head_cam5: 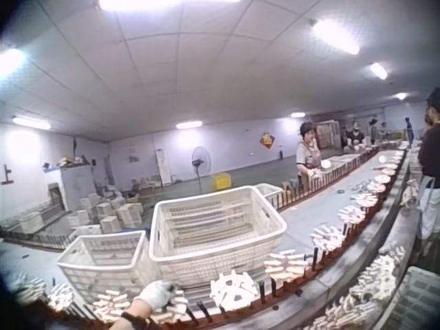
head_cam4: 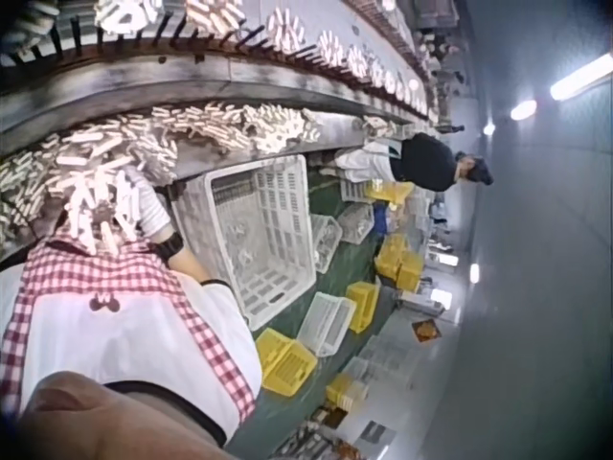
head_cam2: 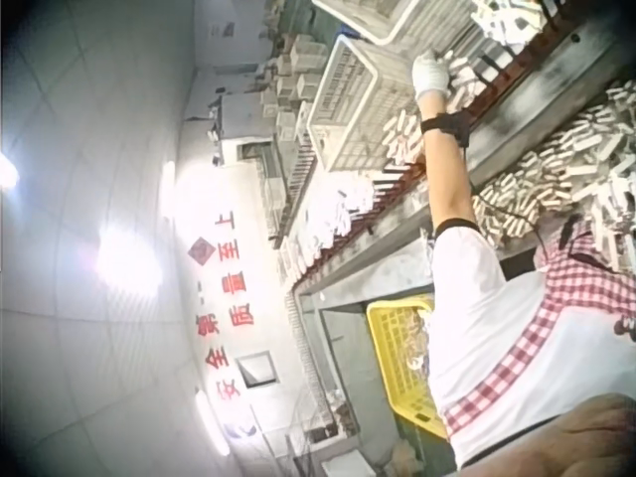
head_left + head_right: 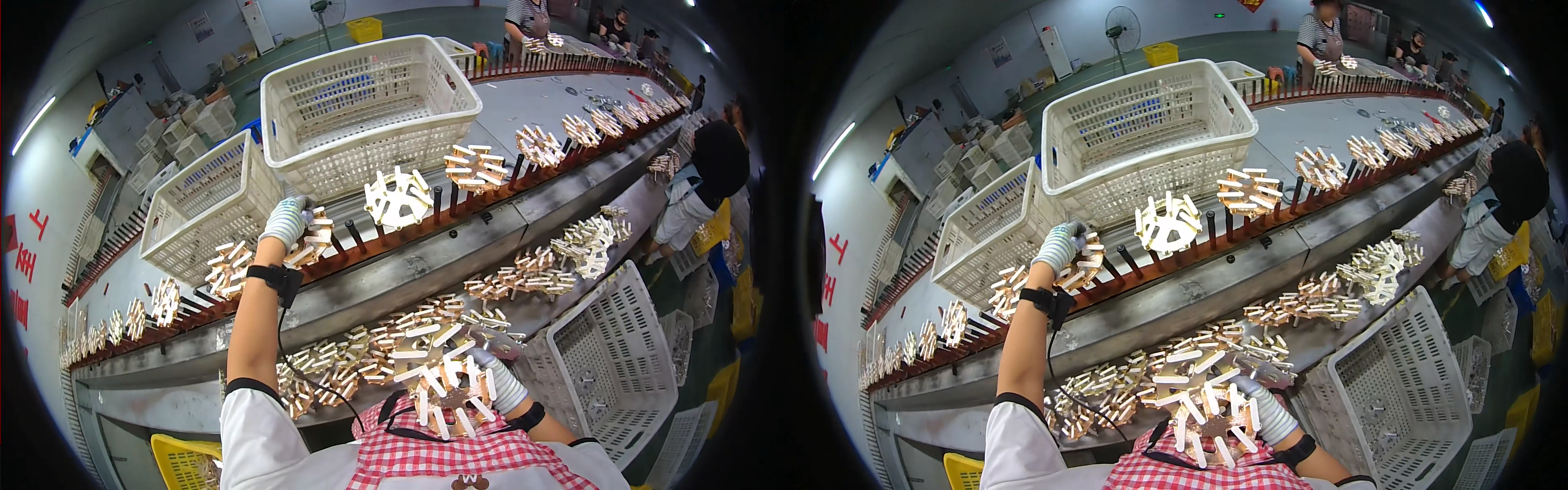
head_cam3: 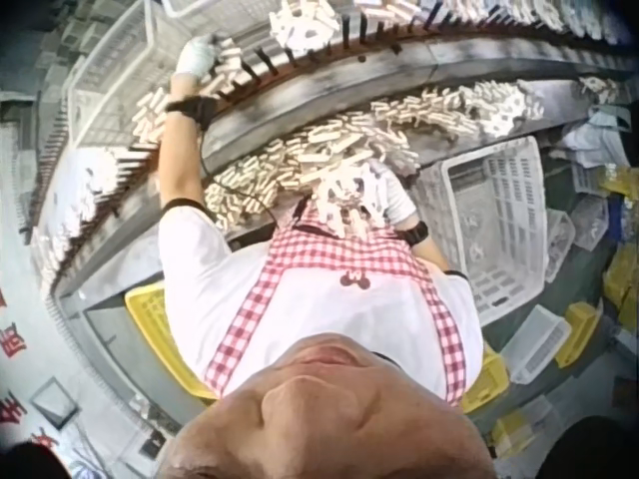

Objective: The person assembles small white plastic components onto a conveyor belt system. They pick up star-shaped plastic bases from a white basket and attach cylindrical white pieces to the slots on the bases. The person then places the assembled units onto the moving conveyor belt, where they are carried away. Other workers are visible in the background performing similar tasks.

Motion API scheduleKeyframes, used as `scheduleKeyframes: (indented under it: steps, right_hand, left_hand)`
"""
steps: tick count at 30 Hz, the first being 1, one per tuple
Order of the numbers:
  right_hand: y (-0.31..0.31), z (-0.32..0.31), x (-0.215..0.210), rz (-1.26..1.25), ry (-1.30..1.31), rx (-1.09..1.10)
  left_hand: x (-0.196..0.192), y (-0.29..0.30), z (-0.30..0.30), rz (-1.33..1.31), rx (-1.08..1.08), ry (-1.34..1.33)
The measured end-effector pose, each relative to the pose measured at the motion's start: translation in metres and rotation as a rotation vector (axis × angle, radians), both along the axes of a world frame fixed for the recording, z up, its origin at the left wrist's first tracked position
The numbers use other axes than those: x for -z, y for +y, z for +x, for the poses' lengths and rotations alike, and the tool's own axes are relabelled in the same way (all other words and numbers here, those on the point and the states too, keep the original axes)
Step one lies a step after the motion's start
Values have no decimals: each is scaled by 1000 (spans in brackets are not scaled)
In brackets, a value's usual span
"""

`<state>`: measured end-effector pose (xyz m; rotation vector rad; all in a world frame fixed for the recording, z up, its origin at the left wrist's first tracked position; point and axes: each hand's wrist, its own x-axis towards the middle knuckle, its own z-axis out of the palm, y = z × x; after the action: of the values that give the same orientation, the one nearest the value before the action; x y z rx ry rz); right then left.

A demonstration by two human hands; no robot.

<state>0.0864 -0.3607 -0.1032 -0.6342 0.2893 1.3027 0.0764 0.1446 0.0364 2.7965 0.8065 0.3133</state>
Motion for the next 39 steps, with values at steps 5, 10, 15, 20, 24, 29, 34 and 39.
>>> scheduleKeyframes:
  steps: [5,10,15,20,24,29,34,39]
  right_hand:
    - [1,0,-1,18,-7,4]
    - [13,-3,-16,39,-64,-80]
    - [16,-3,-12,36,-16,-53]
    - [22,-5,-11,26,-28,-47]
    - [18,-1,-4,-7,-15,-44]
    - [21,-3,-1,14,-86,-85]
    - [31,-8,-15,-10,-65,-114]
    - [33,-10,-23,-54,-51,-71]
  left_hand:
    - [0,-16,-48,185,97,-140]
    - [20,-3,-76,96,9,-77]
    - [31,12,-94,168,-67,-47]
    - [37,37,-127,124,-104,-67]
    - [25,26,-161,131,-89,-198]
    - [36,20,-201,185,-152,-30]
    - [53,42,-223,198,-189,-120]
    - [38,27,-237,411,-332,-27]
